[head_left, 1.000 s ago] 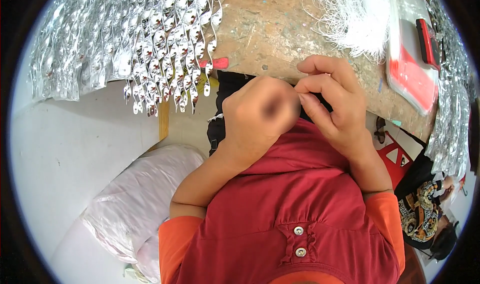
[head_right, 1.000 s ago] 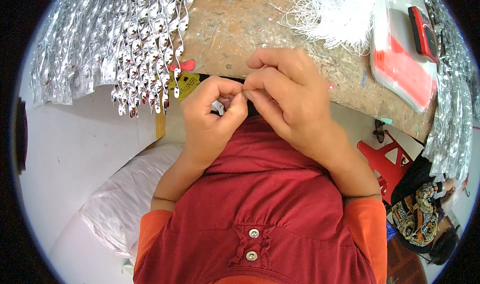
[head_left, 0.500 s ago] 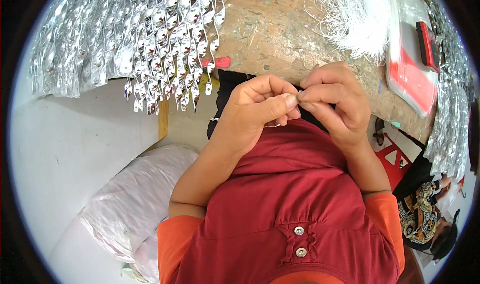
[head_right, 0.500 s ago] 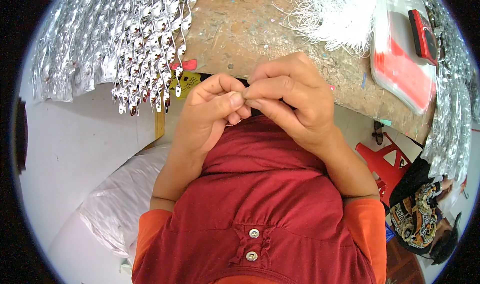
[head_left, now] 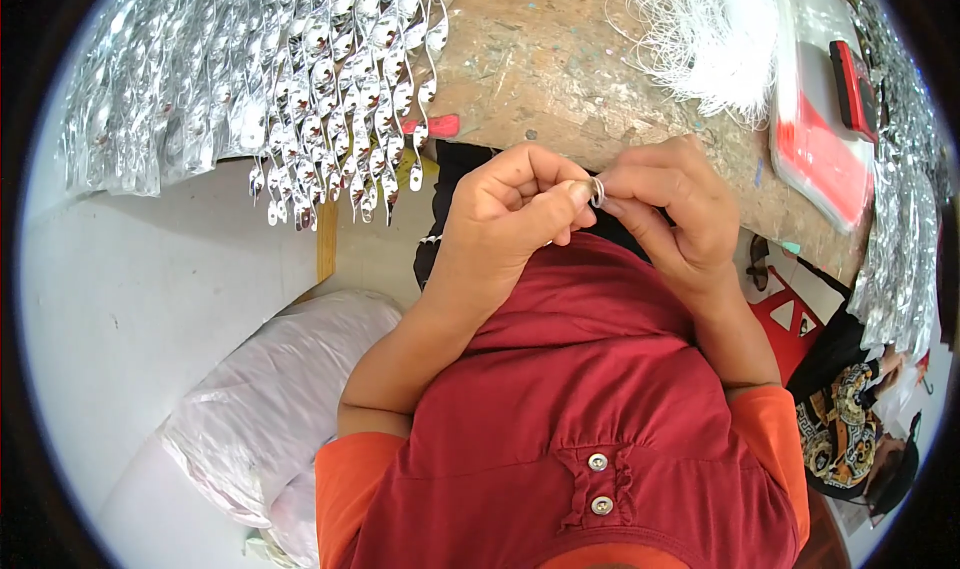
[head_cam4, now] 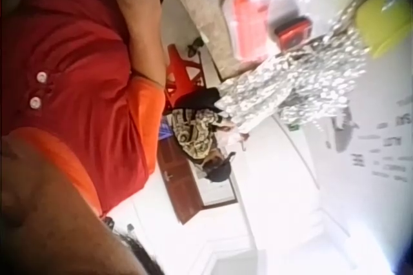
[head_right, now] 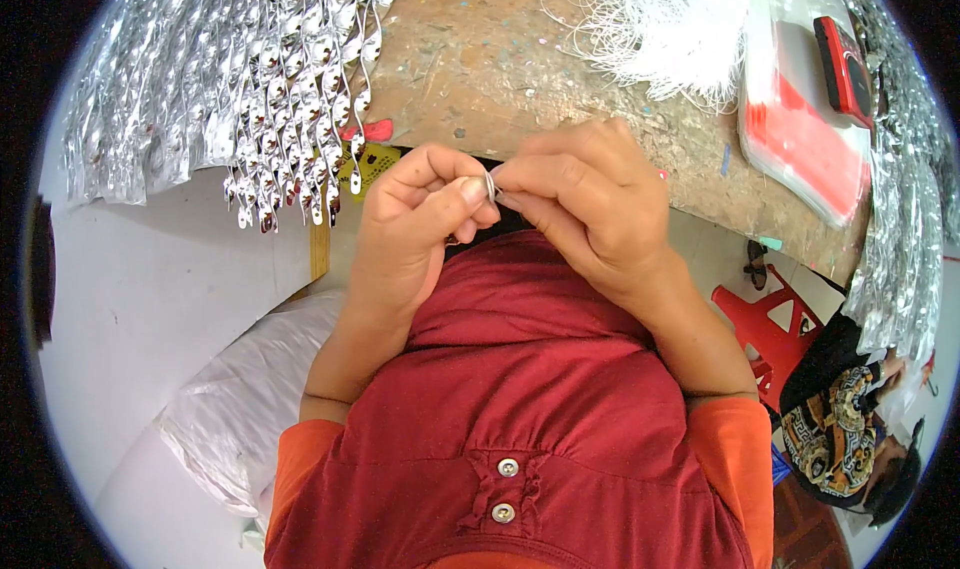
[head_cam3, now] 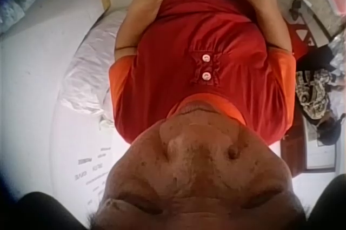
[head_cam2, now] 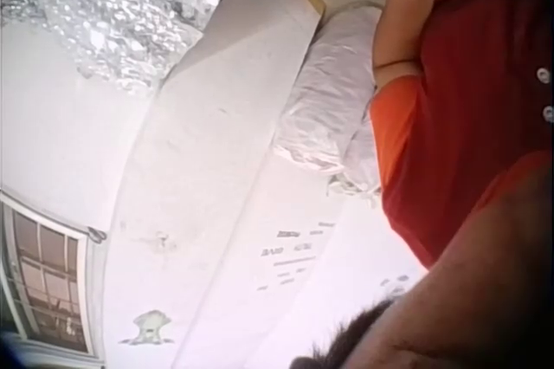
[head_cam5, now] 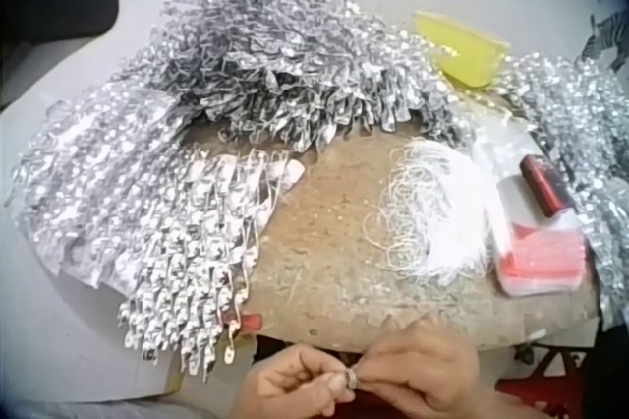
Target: Assembling and packaging tinsel decorations into plastic bags at a workstation.
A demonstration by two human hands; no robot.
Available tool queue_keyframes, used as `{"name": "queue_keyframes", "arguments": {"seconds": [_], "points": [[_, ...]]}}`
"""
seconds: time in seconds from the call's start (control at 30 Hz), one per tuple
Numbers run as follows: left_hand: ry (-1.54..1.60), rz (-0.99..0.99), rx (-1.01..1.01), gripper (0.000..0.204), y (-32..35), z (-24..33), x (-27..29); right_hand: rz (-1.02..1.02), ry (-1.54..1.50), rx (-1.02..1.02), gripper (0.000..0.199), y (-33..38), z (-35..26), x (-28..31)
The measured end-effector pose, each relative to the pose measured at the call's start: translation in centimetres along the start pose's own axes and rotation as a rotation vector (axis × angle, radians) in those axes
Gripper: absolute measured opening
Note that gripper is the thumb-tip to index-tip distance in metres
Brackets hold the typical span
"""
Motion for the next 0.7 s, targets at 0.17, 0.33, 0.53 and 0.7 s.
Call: {"name": "queue_keyframes", "arguments": {"seconds": [0.17,0.33,0.53,0.7], "points": [[-0.099,0.024,-0.06,0.01,0.1,0.0,-0.2,0.046,0.104,0.099,0.018,-0.1,-0.5,0.1],[-0.107,0.014,-0.006,0.011,0.3,0.0,-0.4,0.014,-0.15,-0.078,0.006,0.5,0.9,-0.2],[-0.167,-0.025,0.007,0.012,0.6,0.5,-0.7,0.066,-0.656,-0.456,0.01,1.2,2.8,-0.2],[-0.166,-0.028,0.038,0.012,0.6,0.2,-0.9,0.1,-1.206,-0.592,0.011,0.7,2.1,-1.6]]}}
Point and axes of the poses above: each hand's wrist, its own y-axis away from the middle knuckle, its own x-axis out of the back of the hand, z = x × y, the point moved 7 cm from there along -y, towards the middle knuckle
